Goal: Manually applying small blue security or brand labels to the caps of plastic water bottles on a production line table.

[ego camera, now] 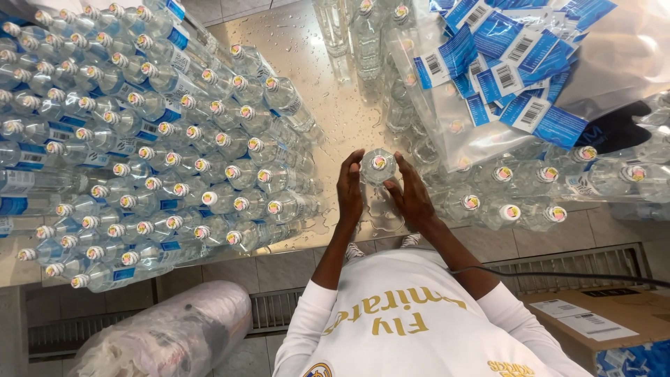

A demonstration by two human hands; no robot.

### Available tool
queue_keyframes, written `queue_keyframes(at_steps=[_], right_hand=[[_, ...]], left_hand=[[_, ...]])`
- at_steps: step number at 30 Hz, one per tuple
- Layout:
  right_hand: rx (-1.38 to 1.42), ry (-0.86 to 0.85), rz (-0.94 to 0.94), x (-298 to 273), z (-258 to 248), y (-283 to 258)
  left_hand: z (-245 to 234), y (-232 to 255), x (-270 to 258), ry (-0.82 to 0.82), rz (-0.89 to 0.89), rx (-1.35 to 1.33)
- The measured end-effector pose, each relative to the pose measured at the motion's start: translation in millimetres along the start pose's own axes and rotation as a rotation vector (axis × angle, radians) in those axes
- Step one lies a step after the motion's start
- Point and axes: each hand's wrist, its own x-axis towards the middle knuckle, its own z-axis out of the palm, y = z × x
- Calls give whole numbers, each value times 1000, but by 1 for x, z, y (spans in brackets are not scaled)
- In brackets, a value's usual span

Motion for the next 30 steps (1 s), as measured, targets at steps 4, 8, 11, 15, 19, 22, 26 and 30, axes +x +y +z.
queue_keyframes(at_steps=[4, 8, 11, 15, 19, 22, 26, 30], right_hand=[[-22, 11, -18, 0, 7, 9], [-32, 35, -48, 1, 18, 19], [-20, 60, -64, -1, 24, 24], [139, 86, -37, 1, 22, 18], [251, 120, 24, 1, 30, 14], [211, -39, 307, 7, 31, -4], [66, -118, 448, 8, 59, 16], [169, -151, 442, 30, 76, 5]], left_hand=[[-9, -8, -15, 81, 56, 49], [-16, -10, -17, 62, 163, 206], [-18, -9, -17, 70, 214, 274], [-22, -13, -11, 86, 297, 386], [-24, -25, -3, 79, 348, 463], [-25, -33, -1, 120, 356, 480], [-27, -29, -7, 169, 249, 447], [-42, 0, -17, 199, -10, 362]])
